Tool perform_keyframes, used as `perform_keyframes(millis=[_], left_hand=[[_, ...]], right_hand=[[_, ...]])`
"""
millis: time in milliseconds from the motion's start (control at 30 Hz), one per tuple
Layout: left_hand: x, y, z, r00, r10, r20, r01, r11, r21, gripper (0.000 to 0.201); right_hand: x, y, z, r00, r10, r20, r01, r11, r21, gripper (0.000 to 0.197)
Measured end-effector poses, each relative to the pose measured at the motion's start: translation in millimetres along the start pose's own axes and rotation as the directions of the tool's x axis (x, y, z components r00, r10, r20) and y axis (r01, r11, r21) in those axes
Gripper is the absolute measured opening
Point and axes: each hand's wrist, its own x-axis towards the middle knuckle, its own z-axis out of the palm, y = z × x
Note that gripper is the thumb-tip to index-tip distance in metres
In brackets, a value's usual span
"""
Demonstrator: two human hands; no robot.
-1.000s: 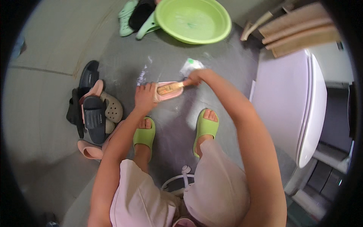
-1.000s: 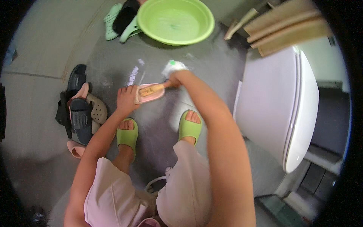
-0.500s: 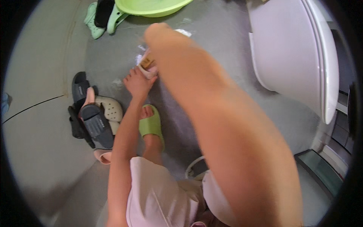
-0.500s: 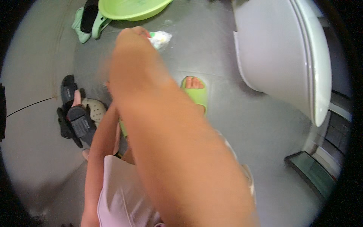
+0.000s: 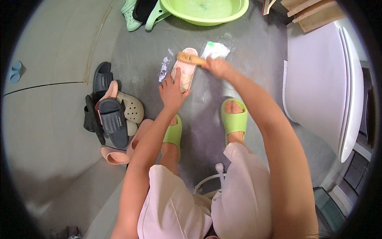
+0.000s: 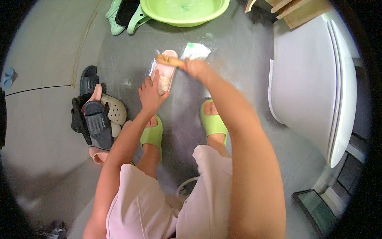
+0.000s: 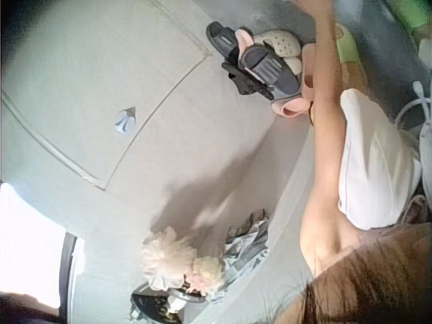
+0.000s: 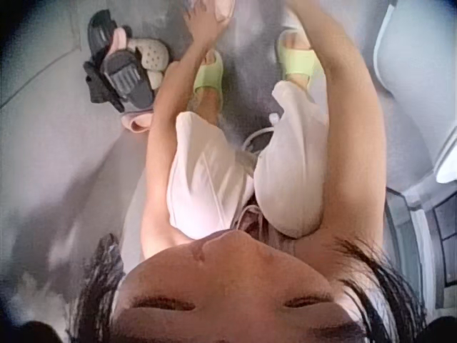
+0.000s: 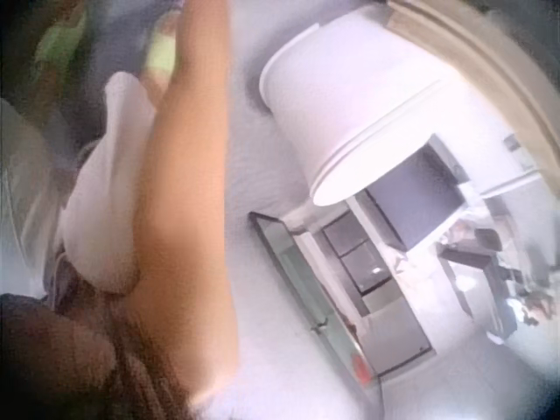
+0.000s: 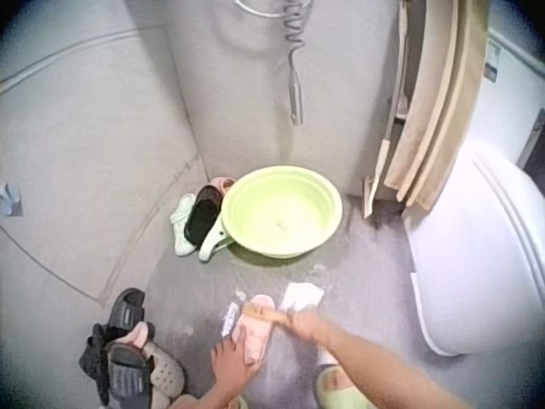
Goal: The person scrubs a black shoe and a pink slipper using a brush over a basin and on the floor.
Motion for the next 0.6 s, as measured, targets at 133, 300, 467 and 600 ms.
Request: perform_keyframes(millis=[133,300,467,600], left_hand=[[7,2,-6,0.994,-0.051,0.099,0.056,0.997,-0.043,0.116],[12,15,5,0.998,-0.023,0.055,0.024,0.999,-0.033,0.114],[8,7,-1,0.996,-0.052,0.07,0.052,0.999,-0.002,0.115],[8,2,-2,0.996,-0.05,0.068,0.05,0.999,0.003,0.116]], right_hand=[[-27,-20,10,1.0,-0.003,0.014,0.003,1.0,-0.014,0.046],[-1,15,-4,0.88,0.401,-0.255,-0.374,0.916,0.147,0.049],[-23,2,-9,0.919,0.314,-0.24,-0.296,0.949,0.109,0.048],[-41,-17,-3,0.999,-0.039,-0.034,0.034,0.99,-0.135,0.047]])
